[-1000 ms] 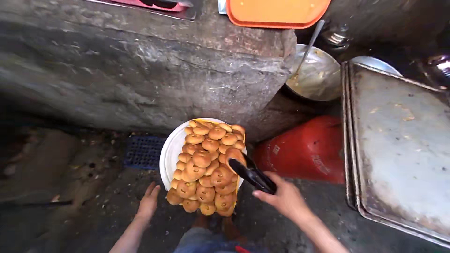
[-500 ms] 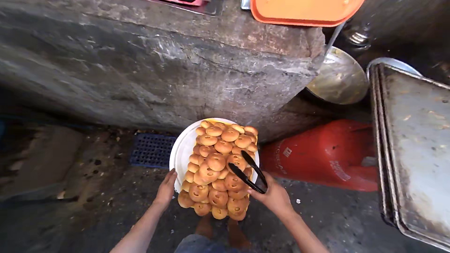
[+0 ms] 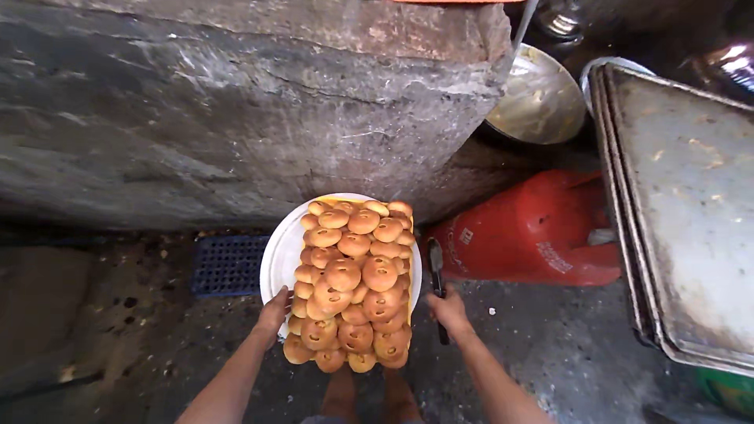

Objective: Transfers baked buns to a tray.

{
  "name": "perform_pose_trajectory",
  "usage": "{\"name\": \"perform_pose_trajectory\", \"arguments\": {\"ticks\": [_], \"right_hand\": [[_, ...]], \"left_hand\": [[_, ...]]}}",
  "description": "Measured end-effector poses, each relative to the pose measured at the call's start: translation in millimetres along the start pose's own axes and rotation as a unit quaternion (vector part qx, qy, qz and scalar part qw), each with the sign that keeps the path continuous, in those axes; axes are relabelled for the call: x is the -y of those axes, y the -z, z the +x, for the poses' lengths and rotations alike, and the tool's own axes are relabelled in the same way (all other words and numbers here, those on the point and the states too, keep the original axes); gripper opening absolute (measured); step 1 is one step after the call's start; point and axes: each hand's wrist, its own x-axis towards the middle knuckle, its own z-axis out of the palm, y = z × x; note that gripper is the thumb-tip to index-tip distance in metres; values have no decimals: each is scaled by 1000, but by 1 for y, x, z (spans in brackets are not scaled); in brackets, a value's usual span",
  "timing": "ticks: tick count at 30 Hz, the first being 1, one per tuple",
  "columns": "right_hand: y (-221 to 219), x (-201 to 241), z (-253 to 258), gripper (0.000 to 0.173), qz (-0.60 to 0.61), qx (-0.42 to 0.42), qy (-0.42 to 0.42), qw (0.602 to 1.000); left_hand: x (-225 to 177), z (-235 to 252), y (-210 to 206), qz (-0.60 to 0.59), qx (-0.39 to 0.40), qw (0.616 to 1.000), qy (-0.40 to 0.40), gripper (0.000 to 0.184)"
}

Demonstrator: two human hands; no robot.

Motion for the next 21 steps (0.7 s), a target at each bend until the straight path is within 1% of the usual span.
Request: {"name": "perform_pose_trajectory", "arguments": {"ticks": [2,5,9,11,13,15,17,21], "right_hand": [[-13,-11,13,44,23,25,-35,999],[-30,-25,34,30,54,20,-56,997],[-47,-30,48,33,124,0,-42,991],[-53,-29,50,36,133,-15,-25,991],[-58,-29,50,35,138,-33,-11,990],[-59,-32,51,32,154,-44,-10,987],[-56,-35,51,30,161,-35,-10,986],[-47,-40,48,29,162,-3,-17,987]], "left_hand": [[2,6,-3,-4,-5,1000,-2,61],[3,19,-7,0,-25,1000,-15,62],[1,36,-11,1,-19,998,-53,67],[3,44,-15,1,-20,998,-67,73],[4,44,-19,-24,-15,997,-72,79],[2,40,-20,-69,4,995,-66,84],[1,38,-21,-105,10,994,-44,87],[14,28,-24,-142,48,988,23,77]]}}
